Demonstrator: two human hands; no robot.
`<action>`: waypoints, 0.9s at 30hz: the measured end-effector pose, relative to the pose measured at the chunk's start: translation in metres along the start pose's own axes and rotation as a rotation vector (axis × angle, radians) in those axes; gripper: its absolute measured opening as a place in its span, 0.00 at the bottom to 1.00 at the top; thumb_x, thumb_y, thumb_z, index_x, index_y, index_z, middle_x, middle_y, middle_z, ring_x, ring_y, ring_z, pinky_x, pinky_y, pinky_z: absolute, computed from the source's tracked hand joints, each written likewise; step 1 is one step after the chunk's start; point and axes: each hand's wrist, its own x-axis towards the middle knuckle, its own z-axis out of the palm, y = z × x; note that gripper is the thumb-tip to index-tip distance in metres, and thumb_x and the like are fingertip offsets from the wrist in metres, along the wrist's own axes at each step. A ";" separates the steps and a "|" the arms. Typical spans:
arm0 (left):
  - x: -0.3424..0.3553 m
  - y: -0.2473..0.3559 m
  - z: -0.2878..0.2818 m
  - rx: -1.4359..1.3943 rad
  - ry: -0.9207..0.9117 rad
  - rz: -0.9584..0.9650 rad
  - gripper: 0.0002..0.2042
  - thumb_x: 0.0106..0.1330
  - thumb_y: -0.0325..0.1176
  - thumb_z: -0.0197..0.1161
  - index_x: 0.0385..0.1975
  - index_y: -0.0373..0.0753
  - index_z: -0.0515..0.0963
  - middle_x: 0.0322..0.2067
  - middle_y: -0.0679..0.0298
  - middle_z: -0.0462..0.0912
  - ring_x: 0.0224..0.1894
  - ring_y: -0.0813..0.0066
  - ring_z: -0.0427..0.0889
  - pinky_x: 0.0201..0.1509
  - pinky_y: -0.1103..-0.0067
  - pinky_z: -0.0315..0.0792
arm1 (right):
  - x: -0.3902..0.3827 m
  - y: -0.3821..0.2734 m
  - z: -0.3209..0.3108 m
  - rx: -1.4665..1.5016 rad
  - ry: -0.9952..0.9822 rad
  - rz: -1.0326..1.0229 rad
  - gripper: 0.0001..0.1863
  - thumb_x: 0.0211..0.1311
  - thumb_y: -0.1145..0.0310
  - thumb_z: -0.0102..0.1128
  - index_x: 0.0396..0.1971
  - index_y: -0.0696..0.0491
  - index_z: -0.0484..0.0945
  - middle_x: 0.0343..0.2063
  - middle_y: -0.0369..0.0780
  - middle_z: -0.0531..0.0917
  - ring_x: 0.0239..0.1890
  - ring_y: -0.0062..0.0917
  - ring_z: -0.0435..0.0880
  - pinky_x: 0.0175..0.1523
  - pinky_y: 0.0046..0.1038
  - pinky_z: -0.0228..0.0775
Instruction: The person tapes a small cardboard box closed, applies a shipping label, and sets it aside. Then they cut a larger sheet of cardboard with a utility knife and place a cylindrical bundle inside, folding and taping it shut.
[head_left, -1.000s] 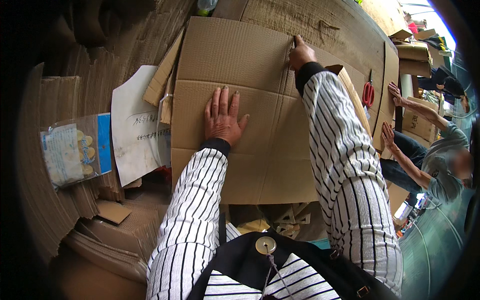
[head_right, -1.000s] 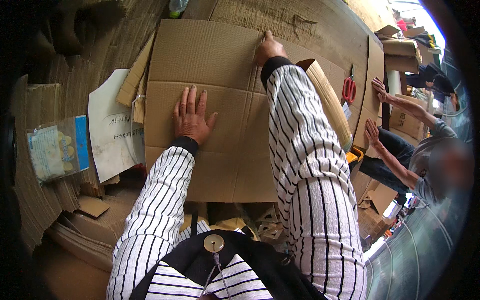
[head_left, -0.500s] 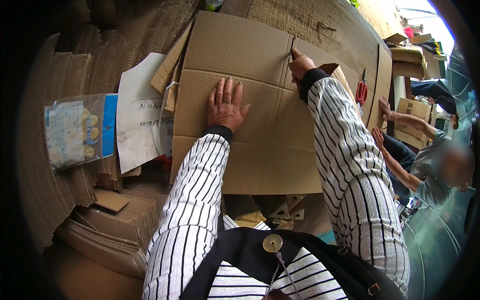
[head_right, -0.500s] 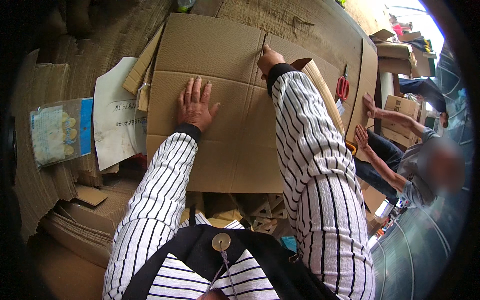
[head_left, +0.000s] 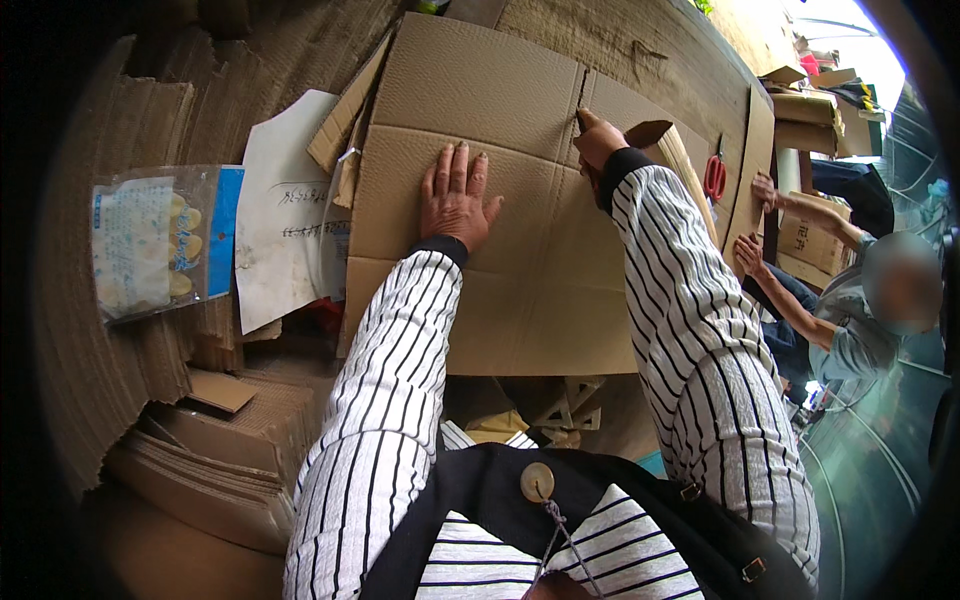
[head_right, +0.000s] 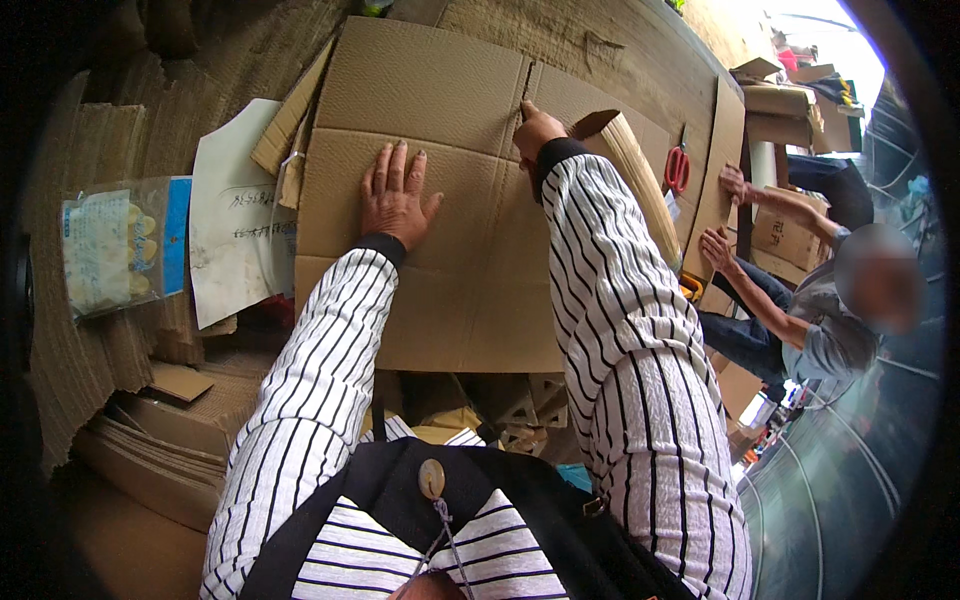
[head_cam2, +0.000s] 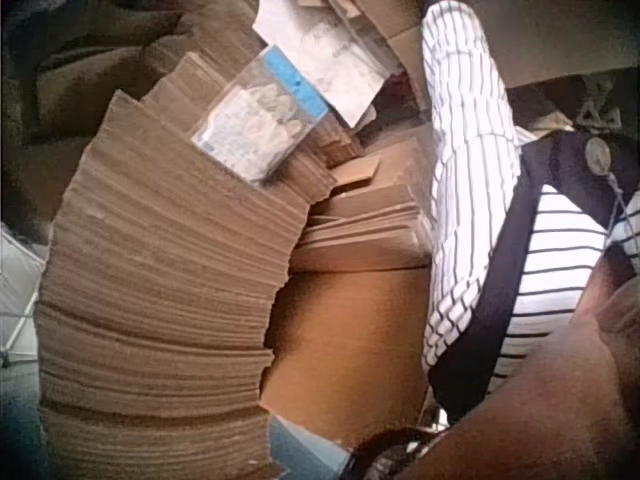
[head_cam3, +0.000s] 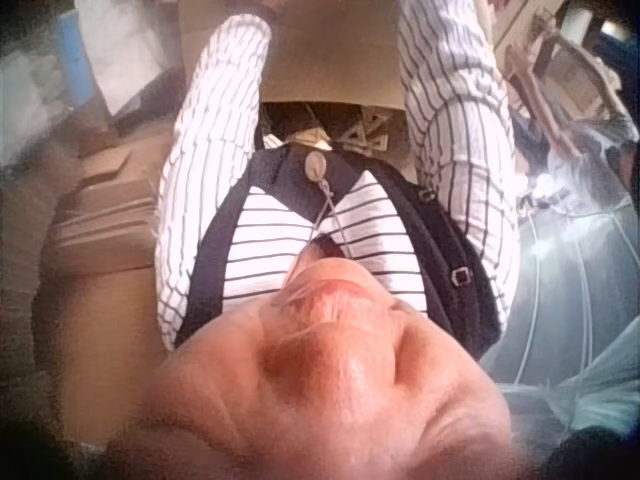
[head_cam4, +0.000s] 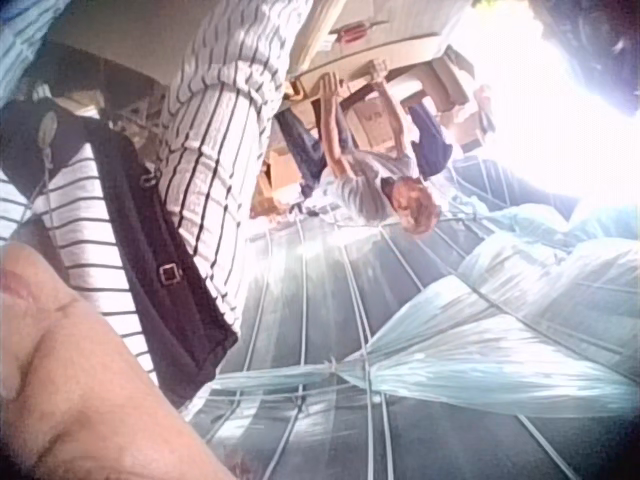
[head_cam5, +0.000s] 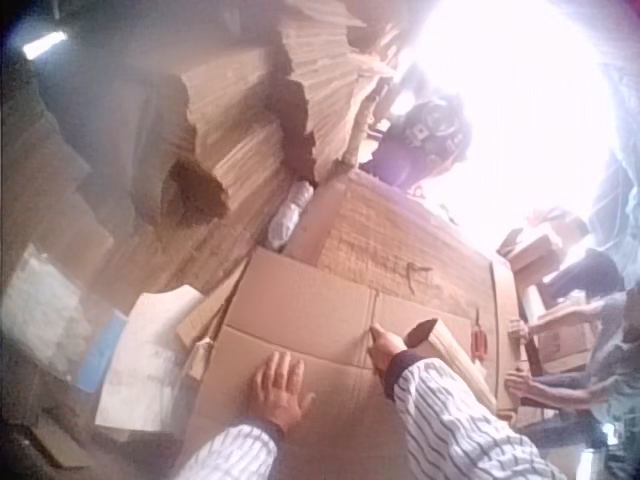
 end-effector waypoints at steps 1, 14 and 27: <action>0.000 0.000 -0.001 0.002 -0.008 -0.002 0.33 0.61 0.53 0.57 0.64 0.46 0.61 0.67 0.57 0.52 0.70 0.58 0.48 0.70 0.58 0.46 | 0.003 0.004 0.006 0.052 0.014 -0.003 0.33 0.59 0.74 0.55 0.65 0.47 0.59 0.20 0.42 0.80 0.17 0.27 0.80 0.21 0.31 0.73; 0.000 -0.002 -0.002 0.033 -0.014 0.007 0.32 0.63 0.54 0.56 0.64 0.46 0.61 0.67 0.56 0.51 0.70 0.57 0.47 0.70 0.58 0.47 | -0.074 -0.017 0.019 0.027 -0.055 0.158 0.34 0.57 0.74 0.50 0.67 0.49 0.57 0.46 0.51 0.80 0.49 0.45 0.80 0.52 0.35 0.72; 0.001 0.001 0.001 0.101 -0.008 0.004 0.31 0.63 0.55 0.54 0.64 0.46 0.63 0.67 0.58 0.53 0.70 0.58 0.47 0.70 0.60 0.46 | -0.108 0.037 0.067 -0.104 -0.027 0.013 0.37 0.54 0.73 0.54 0.67 0.52 0.55 0.44 0.54 0.80 0.48 0.46 0.80 0.50 0.39 0.72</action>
